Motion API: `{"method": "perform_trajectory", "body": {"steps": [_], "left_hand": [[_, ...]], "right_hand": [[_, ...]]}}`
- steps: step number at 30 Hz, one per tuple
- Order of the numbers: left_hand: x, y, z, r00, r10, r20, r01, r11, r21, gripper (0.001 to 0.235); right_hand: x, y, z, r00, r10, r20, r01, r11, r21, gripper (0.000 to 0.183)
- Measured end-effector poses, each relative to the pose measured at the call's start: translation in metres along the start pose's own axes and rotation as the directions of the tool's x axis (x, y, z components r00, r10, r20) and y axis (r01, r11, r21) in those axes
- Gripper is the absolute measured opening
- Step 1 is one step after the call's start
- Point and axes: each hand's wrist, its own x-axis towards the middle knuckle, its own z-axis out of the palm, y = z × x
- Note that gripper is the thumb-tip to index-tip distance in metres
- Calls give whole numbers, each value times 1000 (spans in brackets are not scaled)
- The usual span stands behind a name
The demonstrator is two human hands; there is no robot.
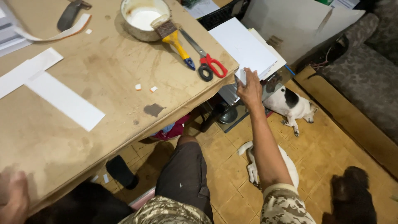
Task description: Manually applying glue to paper strips and attaching them as labels or spines to stacks of paper covers.
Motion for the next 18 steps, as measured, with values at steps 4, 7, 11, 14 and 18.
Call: {"method": "perform_trajectory", "body": {"steps": [4,7,11,14,18], "left_hand": [[14,3,-8,975,171,-141,-138,966,218,51],[21,44,-29,930,330,-160,-277,918,284,50],[29,70,-29,949,235,-212,-233,972,34,51],[28,86,-35,953,177,-245,-218,964,-152,47],[30,79,-34,953,98,-285,-157,969,-190,33]], "right_hand": [[19,54,19,988,37,-152,-18,992,125,70],[13,42,-11,976,17,-217,9,993,120,64],[-53,-64,-51,858,-178,-482,374,859,350,41],[-107,-151,-40,778,-299,-552,447,881,154,25],[-149,-277,-22,914,-223,-337,377,774,509,18]]}}
